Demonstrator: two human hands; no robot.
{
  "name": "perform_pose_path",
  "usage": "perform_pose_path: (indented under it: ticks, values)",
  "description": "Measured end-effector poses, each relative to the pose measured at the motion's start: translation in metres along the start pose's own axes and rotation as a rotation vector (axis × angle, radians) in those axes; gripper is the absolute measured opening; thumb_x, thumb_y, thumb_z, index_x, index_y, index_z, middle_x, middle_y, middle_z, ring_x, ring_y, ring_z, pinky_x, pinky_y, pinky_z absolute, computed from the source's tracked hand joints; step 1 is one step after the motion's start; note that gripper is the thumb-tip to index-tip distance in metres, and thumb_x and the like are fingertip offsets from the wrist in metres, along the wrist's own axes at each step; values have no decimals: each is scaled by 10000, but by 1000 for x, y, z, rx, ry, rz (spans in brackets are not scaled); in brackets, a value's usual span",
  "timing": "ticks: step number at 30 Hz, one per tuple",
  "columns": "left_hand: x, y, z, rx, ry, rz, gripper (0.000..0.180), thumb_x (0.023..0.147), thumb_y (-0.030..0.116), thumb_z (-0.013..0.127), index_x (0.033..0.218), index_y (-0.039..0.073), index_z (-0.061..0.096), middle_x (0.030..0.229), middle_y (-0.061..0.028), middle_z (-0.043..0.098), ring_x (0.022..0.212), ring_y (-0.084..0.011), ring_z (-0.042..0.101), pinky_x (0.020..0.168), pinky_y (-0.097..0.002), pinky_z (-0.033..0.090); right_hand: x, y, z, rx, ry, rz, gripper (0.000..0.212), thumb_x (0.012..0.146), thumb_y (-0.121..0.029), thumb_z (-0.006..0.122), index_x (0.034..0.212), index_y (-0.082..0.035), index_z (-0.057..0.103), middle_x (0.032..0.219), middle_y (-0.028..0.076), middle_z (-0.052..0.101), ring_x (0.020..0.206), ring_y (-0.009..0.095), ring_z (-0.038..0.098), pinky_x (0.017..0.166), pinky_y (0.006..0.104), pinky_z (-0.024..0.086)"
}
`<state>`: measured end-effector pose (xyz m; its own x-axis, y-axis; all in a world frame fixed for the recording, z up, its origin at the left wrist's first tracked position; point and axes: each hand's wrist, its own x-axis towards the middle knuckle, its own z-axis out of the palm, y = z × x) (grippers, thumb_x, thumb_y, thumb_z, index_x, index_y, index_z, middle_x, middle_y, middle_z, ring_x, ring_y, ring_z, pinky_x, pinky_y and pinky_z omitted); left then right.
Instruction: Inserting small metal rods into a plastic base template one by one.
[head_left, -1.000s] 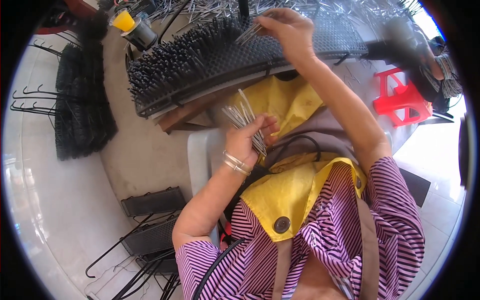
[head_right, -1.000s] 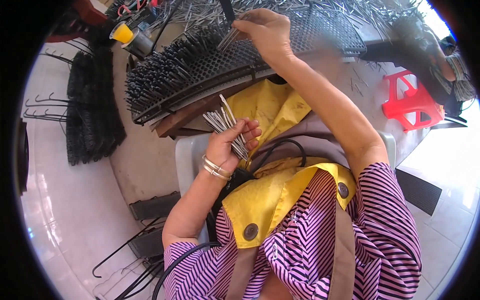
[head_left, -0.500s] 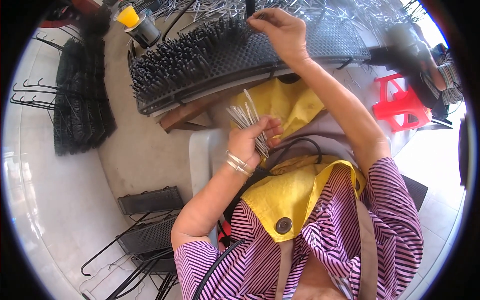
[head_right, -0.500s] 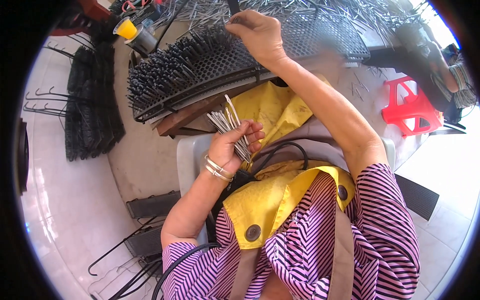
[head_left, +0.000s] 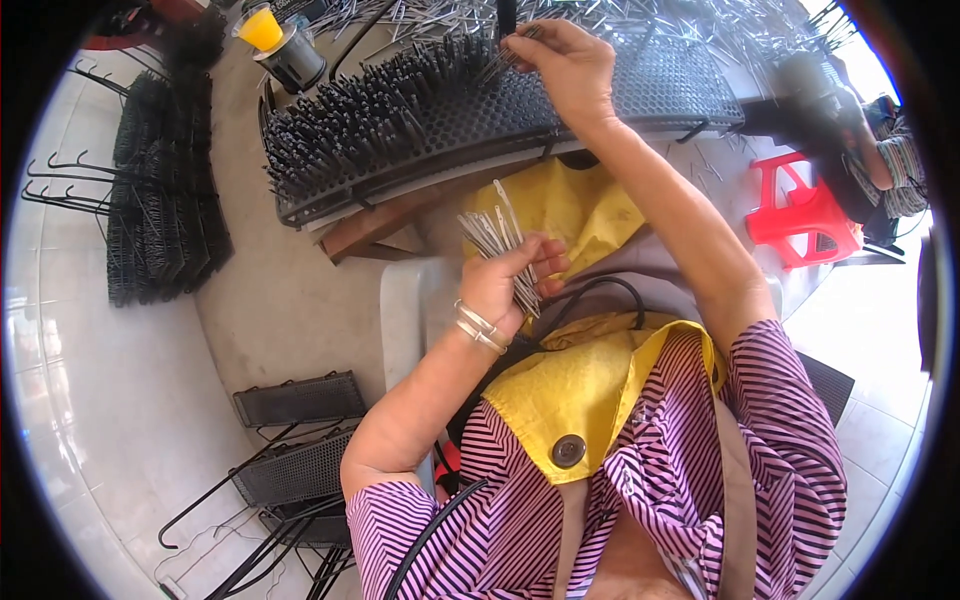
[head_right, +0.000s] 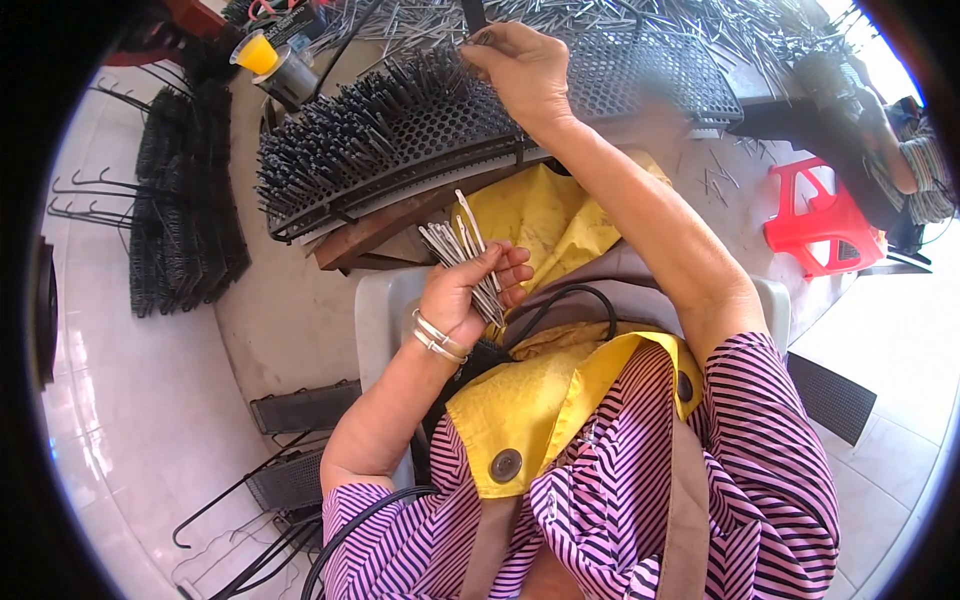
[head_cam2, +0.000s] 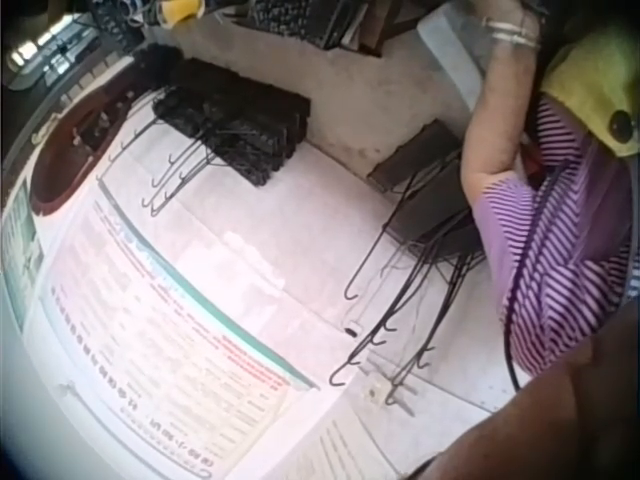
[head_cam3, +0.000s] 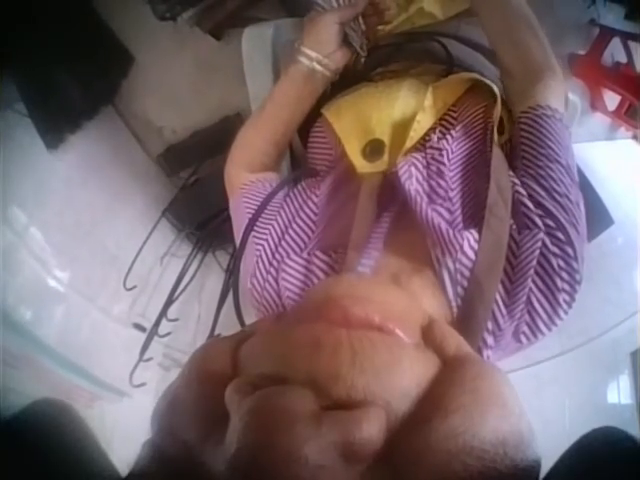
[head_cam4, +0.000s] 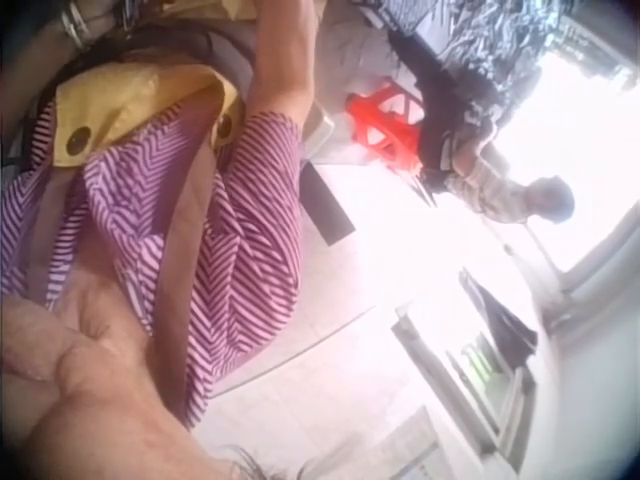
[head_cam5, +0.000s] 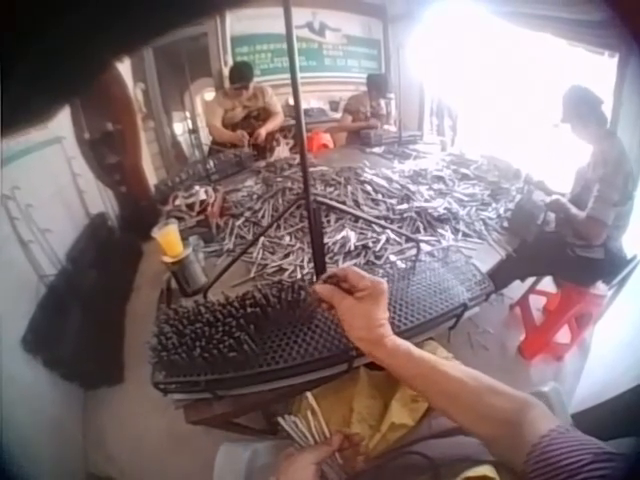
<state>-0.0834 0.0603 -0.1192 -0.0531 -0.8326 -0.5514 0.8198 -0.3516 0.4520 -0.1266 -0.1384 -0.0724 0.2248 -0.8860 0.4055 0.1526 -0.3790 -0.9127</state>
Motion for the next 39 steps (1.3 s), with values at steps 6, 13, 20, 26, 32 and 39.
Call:
perform_pose_path:
  ticks: [6, 13, 20, 26, 32, 39]
  values:
    - [0, 0, 1, -2, -3, -3, 211, 837, 137, 526, 990, -9, 526, 951, -151, 597, 825, -252, 601, 641, -342, 503, -4, 12, 3, -231, -24, -46, 114, 727, -63, 648, 821, -2, 629, 687, 31, 627, 585, 55, 547, 537, 180, 446]
    - [-4, 2, 3, 1, 2, 2, 213, 831, 146, 538, 976, -9, 536, 949, -149, 599, 819, -247, 601, 635, -330, 503, 5, 3, 16, -484, -57, -284, 176, 682, -189, 650, 782, -49, 614, 662, 137, 597, 607, 283, 582, 567, 337, 453]
    - [-8, 5, 6, 16, 21, 19, 210, 820, 145, 548, 967, -5, 545, 942, -145, 604, 810, -239, 603, 631, -325, 502, 15, -18, 25, -838, -223, -408, 170, 688, -170, 604, 755, -18, 568, 680, 165, 573, 672, 359, 561, 607, 414, 445]
    - [-8, 5, 7, 14, 11, 11, 210, 817, 138, 549, 972, -3, 543, 942, -144, 603, 813, -237, 604, 633, -328, 502, 17, -16, 27, -762, -246, -351, 175, 654, -145, 624, 673, 12, 547, 687, 190, 565, 697, 362, 560, 613, 425, 442]
    - [-8, 5, 9, 13, -6, 0, 209, 821, 133, 543, 978, -5, 537, 939, -142, 603, 821, -236, 603, 636, -331, 503, 23, 4, 23, -802, -281, -525, 162, 680, -169, 616, 741, -21, 589, 700, 172, 578, 678, 351, 564, 613, 402, 453]
    - [-7, 4, 8, 15, -125, 13, 224, 826, 143, 540, 988, -11, 527, 944, -153, 596, 826, -244, 598, 644, -336, 504, 1, -11, 8, -473, -69, -519, 215, 709, -227, 645, 804, -35, 619, 724, 152, 602, 635, 276, 594, 581, 341, 469]
